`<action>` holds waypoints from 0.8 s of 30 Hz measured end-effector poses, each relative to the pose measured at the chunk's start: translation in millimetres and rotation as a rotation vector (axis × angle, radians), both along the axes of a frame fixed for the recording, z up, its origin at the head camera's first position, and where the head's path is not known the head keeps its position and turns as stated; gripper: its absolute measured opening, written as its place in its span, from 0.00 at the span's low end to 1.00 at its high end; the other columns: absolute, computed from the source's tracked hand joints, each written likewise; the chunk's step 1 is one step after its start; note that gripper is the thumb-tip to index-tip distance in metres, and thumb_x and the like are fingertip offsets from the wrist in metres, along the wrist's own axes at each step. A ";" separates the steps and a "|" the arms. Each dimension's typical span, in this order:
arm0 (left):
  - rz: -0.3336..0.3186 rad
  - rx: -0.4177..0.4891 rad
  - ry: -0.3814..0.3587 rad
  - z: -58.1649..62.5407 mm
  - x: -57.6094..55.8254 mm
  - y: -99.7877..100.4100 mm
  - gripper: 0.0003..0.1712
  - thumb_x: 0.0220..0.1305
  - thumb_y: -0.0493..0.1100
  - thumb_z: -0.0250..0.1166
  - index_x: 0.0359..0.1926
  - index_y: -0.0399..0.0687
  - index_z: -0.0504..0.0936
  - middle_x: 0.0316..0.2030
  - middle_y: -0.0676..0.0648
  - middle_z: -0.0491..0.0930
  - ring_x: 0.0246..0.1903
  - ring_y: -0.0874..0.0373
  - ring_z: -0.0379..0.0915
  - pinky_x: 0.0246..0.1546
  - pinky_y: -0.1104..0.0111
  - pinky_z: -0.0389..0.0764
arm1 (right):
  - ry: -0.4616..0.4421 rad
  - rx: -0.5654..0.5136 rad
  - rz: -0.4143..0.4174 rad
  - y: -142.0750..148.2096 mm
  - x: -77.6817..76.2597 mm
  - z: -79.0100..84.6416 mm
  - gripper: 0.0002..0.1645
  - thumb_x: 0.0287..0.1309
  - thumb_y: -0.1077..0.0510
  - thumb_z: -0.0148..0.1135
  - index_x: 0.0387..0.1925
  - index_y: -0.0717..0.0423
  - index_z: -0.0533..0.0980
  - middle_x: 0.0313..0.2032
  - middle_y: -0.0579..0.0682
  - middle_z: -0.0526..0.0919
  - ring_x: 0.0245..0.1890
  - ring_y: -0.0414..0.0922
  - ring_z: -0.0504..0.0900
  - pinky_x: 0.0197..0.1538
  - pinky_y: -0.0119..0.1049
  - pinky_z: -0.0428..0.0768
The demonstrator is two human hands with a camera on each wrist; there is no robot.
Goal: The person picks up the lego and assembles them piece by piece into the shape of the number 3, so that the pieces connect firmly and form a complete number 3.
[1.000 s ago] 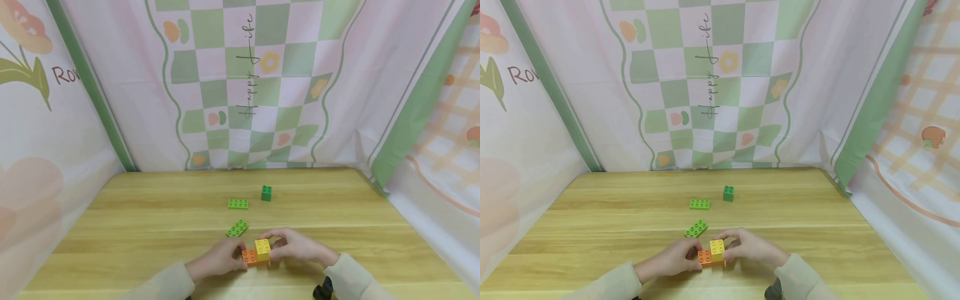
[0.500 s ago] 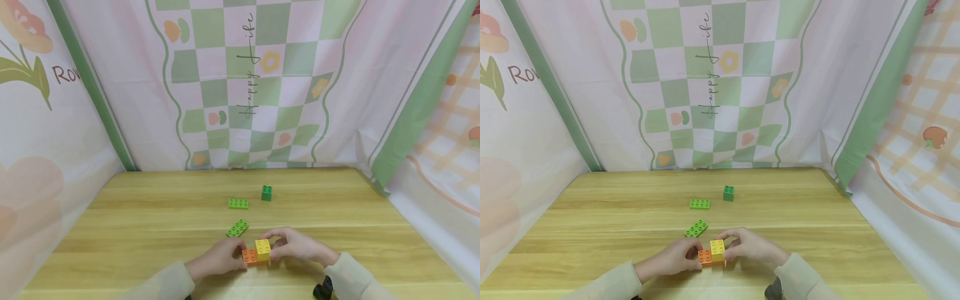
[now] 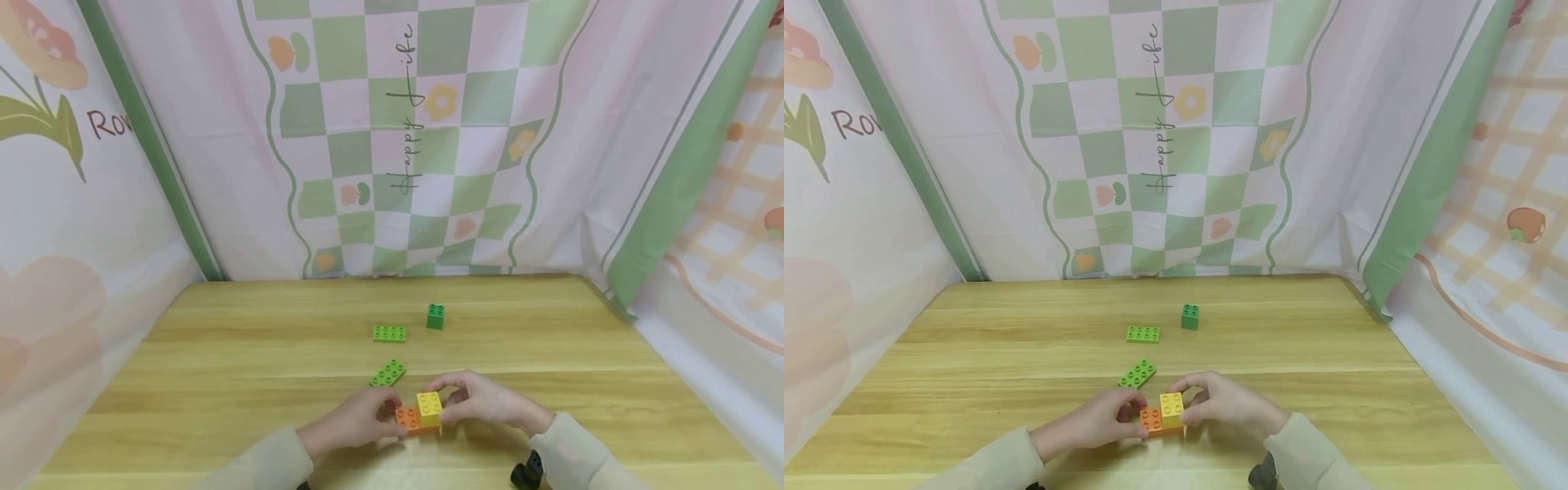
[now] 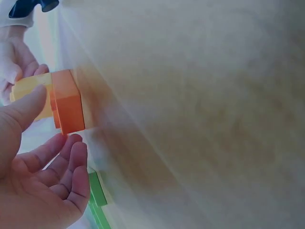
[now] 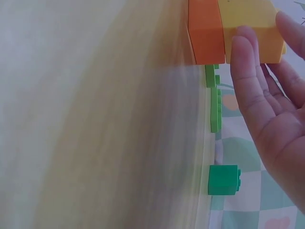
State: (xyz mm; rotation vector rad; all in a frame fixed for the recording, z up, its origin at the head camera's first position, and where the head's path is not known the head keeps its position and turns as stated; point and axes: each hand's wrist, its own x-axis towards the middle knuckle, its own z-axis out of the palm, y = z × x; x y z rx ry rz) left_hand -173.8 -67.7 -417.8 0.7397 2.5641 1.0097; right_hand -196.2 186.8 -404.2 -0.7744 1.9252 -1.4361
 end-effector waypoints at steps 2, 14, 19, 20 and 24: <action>0.001 0.026 -0.004 2.0 -0.4 -1.4 0.21 0.53 0.53 0.67 0.45 0.47 0.77 0.39 0.55 0.77 0.38 0.63 0.72 0.39 0.68 0.75 | -0.002 -0.003 0.005 0.4 -0.3 -0.4 0.25 0.58 0.62 0.59 0.57 0.66 0.68 0.41 0.64 0.78 0.37 0.54 0.80 0.40 0.37 0.78; 0.079 0.135 0.121 7.8 -12.0 -5.9 0.26 0.56 0.51 0.65 0.49 0.38 0.74 0.43 0.45 0.76 0.39 0.55 0.72 0.40 0.67 0.76 | 0.027 0.017 0.006 0.4 -1.1 -1.1 0.25 0.58 0.61 0.60 0.56 0.66 0.68 0.42 0.63 0.78 0.37 0.52 0.80 0.42 0.36 0.78; 0.096 0.132 0.228 5.4 -17.5 -7.9 0.26 0.55 0.45 0.67 0.51 0.35 0.72 0.45 0.42 0.75 0.42 0.51 0.71 0.43 0.63 0.75 | 0.026 0.029 -0.002 0.5 -1.2 -1.2 0.25 0.58 0.61 0.60 0.56 0.66 0.68 0.45 0.62 0.77 0.37 0.51 0.80 0.42 0.37 0.78; 0.105 0.132 0.236 5.4 -18.7 -8.3 0.26 0.54 0.45 0.67 0.51 0.35 0.72 0.46 0.42 0.74 0.43 0.50 0.71 0.44 0.61 0.75 | 0.026 0.030 -0.002 0.6 -1.3 -1.3 0.25 0.58 0.61 0.60 0.56 0.65 0.68 0.45 0.62 0.77 0.37 0.51 0.80 0.42 0.37 0.78; 0.140 0.126 0.234 4.9 -23.5 -10.4 0.27 0.53 0.44 0.68 0.51 0.35 0.71 0.47 0.40 0.73 0.45 0.46 0.70 0.46 0.57 0.74 | 0.018 0.034 -0.007 0.8 -1.0 -1.5 0.25 0.58 0.61 0.60 0.56 0.65 0.68 0.47 0.61 0.76 0.37 0.52 0.80 0.42 0.38 0.78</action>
